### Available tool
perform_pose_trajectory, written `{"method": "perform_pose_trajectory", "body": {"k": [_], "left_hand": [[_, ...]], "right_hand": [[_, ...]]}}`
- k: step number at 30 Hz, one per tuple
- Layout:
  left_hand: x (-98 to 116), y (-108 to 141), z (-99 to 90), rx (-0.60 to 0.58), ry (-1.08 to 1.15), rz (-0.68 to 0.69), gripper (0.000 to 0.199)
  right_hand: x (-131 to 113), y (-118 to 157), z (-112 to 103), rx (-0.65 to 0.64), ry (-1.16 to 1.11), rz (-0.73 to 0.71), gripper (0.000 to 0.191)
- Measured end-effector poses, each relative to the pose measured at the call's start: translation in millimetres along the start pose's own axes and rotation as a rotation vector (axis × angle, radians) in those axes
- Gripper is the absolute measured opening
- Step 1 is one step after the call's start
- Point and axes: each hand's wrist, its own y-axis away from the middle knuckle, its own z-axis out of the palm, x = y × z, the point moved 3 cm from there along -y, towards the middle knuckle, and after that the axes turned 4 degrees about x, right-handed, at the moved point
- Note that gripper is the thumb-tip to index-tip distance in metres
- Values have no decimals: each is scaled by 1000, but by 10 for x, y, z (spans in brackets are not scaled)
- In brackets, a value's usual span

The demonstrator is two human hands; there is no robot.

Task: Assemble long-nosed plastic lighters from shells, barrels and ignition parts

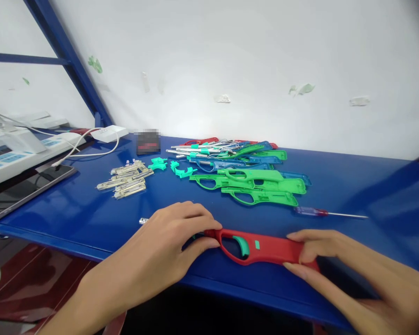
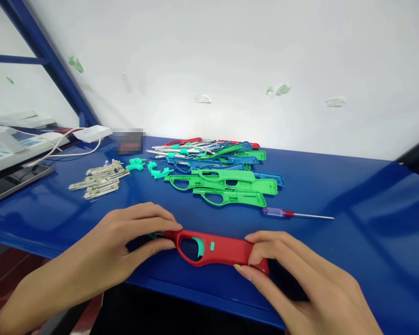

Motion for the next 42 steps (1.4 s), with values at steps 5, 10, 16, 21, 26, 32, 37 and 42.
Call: {"method": "perform_pose_trajectory", "body": {"k": [5, 10, 16, 21, 26, 32, 37, 42], "left_hand": [[33, -28, 2, -15, -13, -19, 16], [142, -41, 88, -25, -41, -30, 40], [234, -92, 215, 5, -12, 53, 31], [235, -99, 235, -4, 8, 41, 27], [239, -64, 245, 11, -54, 98, 22], [261, -27, 255, -4, -165, 167, 30], [266, -50, 256, 19, -206, 213, 31], [284, -100, 258, 19, -240, 241, 37]], "right_hand": [[-42, -22, -3, 12, -5, 24, 22], [-74, -36, -15, 11, -1, 28, 21], [-97, -76, 7, 6, -11, 44, 21], [-113, -110, 8, 12, -36, 61, 28], [-117, -130, 2, -18, -17, 88, 32], [-166, -154, -10, -15, -7, 51, 28], [-245, -214, -31, 60, -21, 11, 28], [-285, -269, -52, 84, 45, -83, 30]]}}
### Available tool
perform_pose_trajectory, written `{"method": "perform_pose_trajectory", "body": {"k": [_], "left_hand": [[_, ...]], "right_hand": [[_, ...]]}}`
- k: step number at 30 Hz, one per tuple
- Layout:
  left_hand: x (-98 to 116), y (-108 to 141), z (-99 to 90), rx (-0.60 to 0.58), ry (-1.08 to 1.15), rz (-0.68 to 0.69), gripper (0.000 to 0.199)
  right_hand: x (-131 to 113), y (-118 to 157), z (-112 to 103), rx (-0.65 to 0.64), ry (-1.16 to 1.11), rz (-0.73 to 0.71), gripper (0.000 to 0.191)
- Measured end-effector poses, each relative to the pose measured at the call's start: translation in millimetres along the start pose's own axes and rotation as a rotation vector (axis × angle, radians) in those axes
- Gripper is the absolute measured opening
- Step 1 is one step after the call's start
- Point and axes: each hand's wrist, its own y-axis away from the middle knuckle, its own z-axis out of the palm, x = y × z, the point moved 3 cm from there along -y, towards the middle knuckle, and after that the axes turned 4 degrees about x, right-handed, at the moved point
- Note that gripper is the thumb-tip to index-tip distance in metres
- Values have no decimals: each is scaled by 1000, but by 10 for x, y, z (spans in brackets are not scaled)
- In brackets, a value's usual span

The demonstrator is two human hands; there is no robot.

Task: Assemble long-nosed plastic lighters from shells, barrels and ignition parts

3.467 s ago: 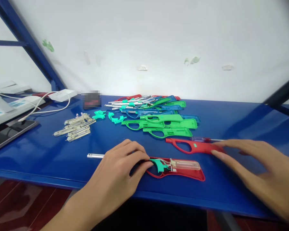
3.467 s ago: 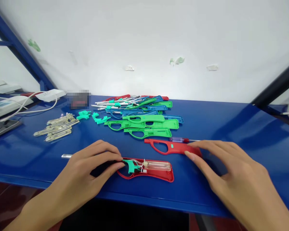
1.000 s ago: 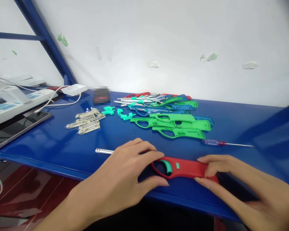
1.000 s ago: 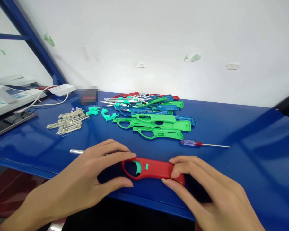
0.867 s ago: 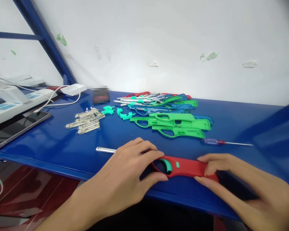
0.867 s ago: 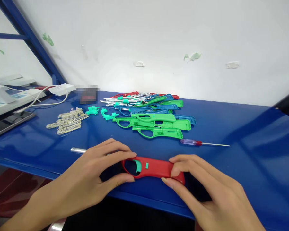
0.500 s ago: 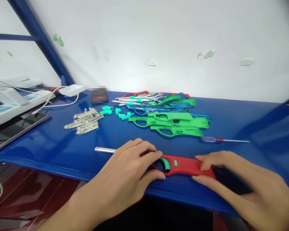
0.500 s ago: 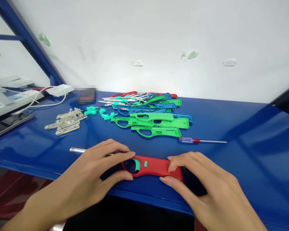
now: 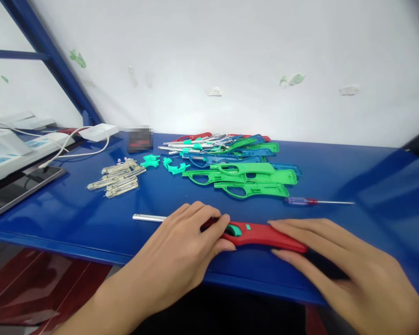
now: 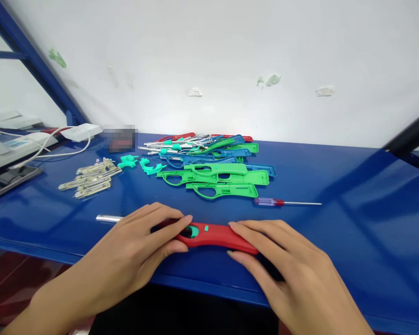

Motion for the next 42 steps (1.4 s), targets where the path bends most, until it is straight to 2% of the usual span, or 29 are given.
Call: {"method": "perform_pose_trajectory", "body": {"k": [6, 10, 17, 22, 27, 36, 40, 42], "left_hand": [[50, 20, 33, 3, -17, -22, 32], [85, -7, 80, -20, 1, 45, 32], [90, -40, 67, -44, -15, 63, 35], [121, -33, 79, -2, -33, 46, 35], [141, -4, 77, -13, 20, 24, 32], [159, 47, 21, -55, 53, -27, 34], [148, 81, 55, -4, 59, -8, 35], [137, 89, 68, 51, 59, -8, 38]], "right_hand": [[-24, -29, -22, 6, 28, -82, 30], [-59, -34, -22, 3, 38, -109, 31], [-3, 116, -10, -70, 37, -106, 36], [-39, 18, -37, -22, 8, -149, 29], [-80, -69, -35, 8, -11, -73, 24], [-54, 2, -6, -57, -23, 23, 23], [-12, 60, 10, -62, 75, 81, 39], [-23, 63, -1, -59, 75, 77, 40]]}}
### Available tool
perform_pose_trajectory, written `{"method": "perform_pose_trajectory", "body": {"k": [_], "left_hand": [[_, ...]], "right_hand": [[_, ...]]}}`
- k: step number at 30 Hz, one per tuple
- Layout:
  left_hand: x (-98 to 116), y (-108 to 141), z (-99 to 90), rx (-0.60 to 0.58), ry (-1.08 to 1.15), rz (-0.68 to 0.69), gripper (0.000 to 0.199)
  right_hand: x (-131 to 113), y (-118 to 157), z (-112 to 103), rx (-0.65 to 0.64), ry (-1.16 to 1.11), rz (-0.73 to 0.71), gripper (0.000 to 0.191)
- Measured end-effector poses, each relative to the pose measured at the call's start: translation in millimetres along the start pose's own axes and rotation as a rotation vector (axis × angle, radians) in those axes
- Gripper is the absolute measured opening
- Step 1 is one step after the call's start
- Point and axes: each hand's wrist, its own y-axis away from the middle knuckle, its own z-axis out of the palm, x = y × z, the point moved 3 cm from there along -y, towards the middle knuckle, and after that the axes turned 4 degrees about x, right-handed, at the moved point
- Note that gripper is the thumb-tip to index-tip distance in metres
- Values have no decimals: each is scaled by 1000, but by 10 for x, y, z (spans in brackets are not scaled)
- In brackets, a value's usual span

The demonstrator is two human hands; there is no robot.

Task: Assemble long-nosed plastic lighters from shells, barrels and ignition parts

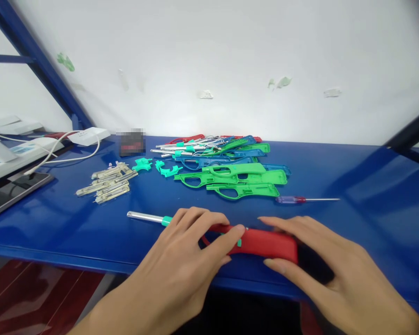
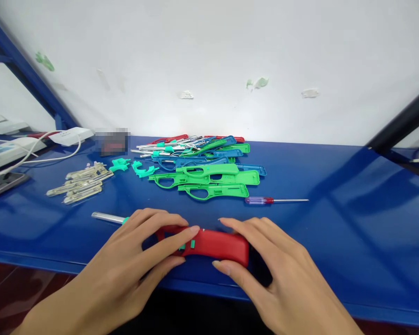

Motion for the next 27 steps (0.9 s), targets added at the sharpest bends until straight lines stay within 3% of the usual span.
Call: {"method": "perform_pose_trajectory", "body": {"k": [4, 9, 15, 19, 23, 27], "left_hand": [[-12, -6, 13, 91, -15, 30, 44], [-7, -32, -22, 91, -94, -2, 31], [52, -70, -84, 153, -99, 73, 23], [51, -99, -78, 203, -118, 124, 33], [24, -113, -52, 247, -136, 179, 30], [6, -107, -46, 267, -139, 195, 27]], "right_hand": [[-43, -41, -36, -40, -122, 27, 28], [-48, -47, -47, -40, -190, 58, 28], [-49, 7, -10, -33, -186, 27, 28], [-2, 116, 15, -14, -122, 62, 34], [59, 239, 16, 11, -102, 46, 37], [36, 209, 1, 4, -112, 3, 33]]}}
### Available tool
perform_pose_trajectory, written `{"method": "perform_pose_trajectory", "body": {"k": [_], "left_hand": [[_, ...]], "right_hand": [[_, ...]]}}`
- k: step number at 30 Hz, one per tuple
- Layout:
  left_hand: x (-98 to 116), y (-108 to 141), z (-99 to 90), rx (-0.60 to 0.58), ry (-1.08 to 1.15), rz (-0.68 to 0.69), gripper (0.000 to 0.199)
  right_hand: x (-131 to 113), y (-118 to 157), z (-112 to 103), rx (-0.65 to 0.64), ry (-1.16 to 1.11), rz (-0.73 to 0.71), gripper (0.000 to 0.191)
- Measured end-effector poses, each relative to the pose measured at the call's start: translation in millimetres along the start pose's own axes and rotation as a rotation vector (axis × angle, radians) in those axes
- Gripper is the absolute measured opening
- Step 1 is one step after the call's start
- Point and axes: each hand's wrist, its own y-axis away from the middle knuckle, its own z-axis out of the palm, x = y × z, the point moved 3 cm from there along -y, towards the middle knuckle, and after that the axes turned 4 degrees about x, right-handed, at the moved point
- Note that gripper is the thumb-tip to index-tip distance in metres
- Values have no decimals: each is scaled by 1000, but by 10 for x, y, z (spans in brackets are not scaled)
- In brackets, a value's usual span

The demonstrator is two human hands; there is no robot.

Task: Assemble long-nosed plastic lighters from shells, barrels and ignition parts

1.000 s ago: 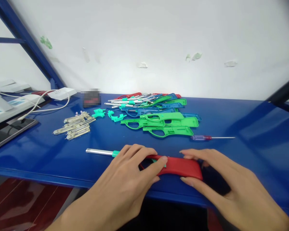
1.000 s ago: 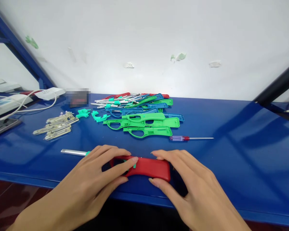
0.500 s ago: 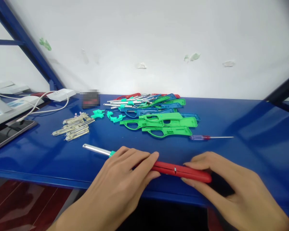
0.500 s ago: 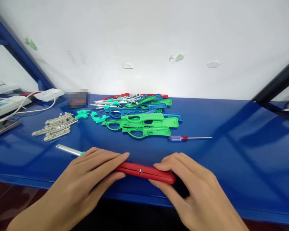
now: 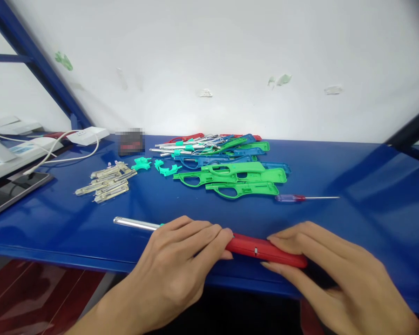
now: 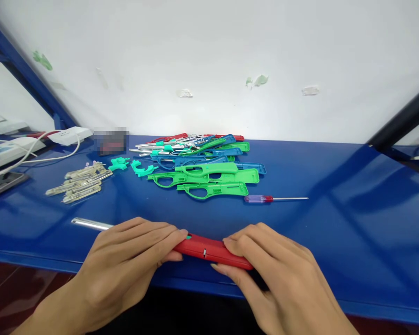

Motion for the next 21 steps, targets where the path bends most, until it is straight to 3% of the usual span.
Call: {"method": "perform_pose_trajectory", "body": {"k": [9, 14, 18, 21], "left_hand": [[32, 9, 15, 7, -32, -20, 28], [-18, 17, -59, -144, 13, -90, 29], [-215, 164, -244, -305, -92, -249, 50], [-378, 287, -378, -372, -116, -338, 39]], "right_hand": [[-152, -262, -18, -44, -17, -143, 13], [-128, -211, -24, -23, 18, -129, 17], [-65, -148, -11, -19, 26, -84, 14], [-13, -90, 18, -13, 3, -50, 12]]}}
